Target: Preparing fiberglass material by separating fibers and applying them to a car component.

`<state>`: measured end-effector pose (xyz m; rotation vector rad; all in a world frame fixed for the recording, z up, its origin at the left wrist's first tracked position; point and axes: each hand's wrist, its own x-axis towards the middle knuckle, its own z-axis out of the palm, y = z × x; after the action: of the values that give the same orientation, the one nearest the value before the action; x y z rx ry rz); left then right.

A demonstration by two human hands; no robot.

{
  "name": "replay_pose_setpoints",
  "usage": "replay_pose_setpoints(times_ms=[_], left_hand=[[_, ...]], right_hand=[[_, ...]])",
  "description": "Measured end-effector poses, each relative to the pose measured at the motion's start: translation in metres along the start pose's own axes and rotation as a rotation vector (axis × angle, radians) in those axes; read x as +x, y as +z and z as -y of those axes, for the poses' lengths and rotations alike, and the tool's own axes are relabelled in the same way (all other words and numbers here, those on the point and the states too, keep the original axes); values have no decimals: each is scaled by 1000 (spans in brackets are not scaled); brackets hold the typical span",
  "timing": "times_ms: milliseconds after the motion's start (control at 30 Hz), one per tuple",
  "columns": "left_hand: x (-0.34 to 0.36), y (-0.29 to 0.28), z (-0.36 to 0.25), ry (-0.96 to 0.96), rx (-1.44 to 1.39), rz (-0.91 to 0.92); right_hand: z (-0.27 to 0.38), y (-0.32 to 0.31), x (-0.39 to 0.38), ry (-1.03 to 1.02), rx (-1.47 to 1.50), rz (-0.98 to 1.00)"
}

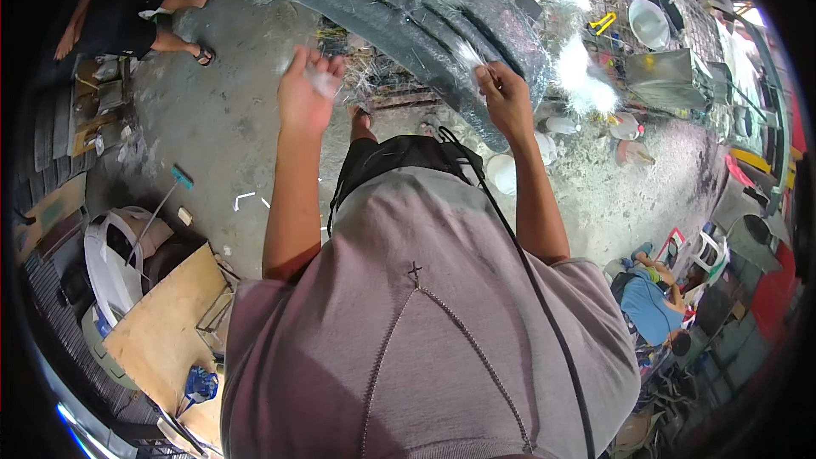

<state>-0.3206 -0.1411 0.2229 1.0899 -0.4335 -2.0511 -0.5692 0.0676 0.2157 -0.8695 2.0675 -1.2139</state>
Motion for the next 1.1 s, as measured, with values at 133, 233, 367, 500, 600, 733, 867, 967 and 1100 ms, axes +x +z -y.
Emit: replay_pose_setpoints(times_ms=[133, 233, 367, 500, 600, 733, 867, 967, 1100], left_hand=[[-31, -56, -7, -44, -3, -92], [-45, -92, -22, -15, -12, -156], [-55, -118, -33, 29, -35, -220], [-62, -126, -29, -5, -82, -217], [-66, -131, -19, -38, -81, -245], [-68, -138, -8, -66, -79, -293], [-65, -139, -9, -103, -42, -345], [-60, -134, -15, -127, 2, -301], [-53, -122, -23, -93, 25, -254]], right_hand=[[-18, 6, 33, -88, -255, -107], [-24, 15, 62, -203, -317, -143], [-30, 31, 103, -295, -419, -211], [-34, 46, 123, -280, -668, -313], [-33, 49, 117, -278, -686, -456], [-23, 53, 93, -424, -546, -576], [-13, 75, 86, -511, -546, -361], [-15, 89, 104, -398, -626, -288], [-15, 101, 114, -251, -604, -293]])
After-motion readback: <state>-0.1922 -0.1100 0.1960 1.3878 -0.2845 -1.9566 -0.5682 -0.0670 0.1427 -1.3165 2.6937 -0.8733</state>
